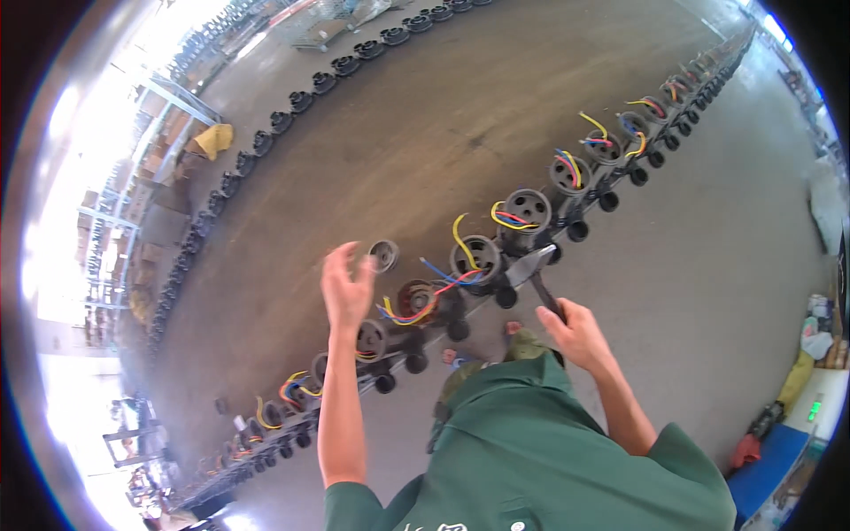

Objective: The person assembles electronic components on an assembly line by hand and using a tool. The person picks up small circular metal caps and places them onto the ends of cylindrical black components, then uses a pair of pliers to secure wires onto the components.

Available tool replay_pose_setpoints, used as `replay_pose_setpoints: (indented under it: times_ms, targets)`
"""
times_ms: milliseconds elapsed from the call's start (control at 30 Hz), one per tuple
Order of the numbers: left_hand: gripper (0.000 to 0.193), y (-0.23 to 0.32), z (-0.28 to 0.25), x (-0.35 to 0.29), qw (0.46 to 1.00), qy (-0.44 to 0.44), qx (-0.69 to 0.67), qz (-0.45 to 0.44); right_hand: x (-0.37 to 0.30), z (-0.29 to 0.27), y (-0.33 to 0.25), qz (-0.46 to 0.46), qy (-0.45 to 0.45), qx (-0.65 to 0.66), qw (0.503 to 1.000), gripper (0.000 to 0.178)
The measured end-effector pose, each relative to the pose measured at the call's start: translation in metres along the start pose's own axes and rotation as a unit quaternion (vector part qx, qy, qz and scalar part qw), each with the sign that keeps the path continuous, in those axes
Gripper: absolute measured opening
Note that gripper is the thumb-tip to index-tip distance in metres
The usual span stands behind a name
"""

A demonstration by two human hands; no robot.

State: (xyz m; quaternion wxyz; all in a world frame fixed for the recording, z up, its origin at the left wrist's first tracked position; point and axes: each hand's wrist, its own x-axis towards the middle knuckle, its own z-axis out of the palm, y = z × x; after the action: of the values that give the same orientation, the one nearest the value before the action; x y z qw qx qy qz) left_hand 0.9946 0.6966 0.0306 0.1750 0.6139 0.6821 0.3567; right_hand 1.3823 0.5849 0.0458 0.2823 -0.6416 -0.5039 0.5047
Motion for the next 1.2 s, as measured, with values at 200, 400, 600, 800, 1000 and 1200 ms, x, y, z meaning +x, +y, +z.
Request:
replay_pose_setpoints:
  times_ms: [200, 400, 600, 800, 1000, 1200]
  targets:
    - [0.081, 0.084, 0.076, -0.021, 0.902, -0.200, 0.244, 0.295, 0.008, -0.008, -0.006, 0.024, -0.022, -0.050, 0.998, 0.045]
    - [0.033, 0.085, 0.089, -0.028, 0.855, -0.117, 0.348, 0.366, 0.019, -0.005, -0.014, 0.030, -0.035, -0.047, 0.998, 0.045]
    - [0.020, 0.085, 0.120, -0.095, 0.942, -0.153, 0.266, 0.133, 0.044, 0.009, -0.022, -0.029, -0.062, -0.046, 0.997, 0.042]
    - [0.031, 0.083, 0.161, -0.138, 0.990, -0.098, -0.036, -0.093, 0.062, 0.021, -0.032, -0.096, -0.028, -0.191, 0.977, 0.034]
    - [0.026, 0.065, 0.179, -0.144, 0.995, -0.063, -0.073, -0.001, 0.072, 0.021, -0.025, -0.123, -0.071, -0.204, 0.969, 0.034]
    - [0.014, 0.036, 0.225, -0.155, 0.971, 0.045, -0.227, 0.066, 0.089, 0.032, -0.007, -0.127, -0.071, -0.251, 0.957, 0.033]
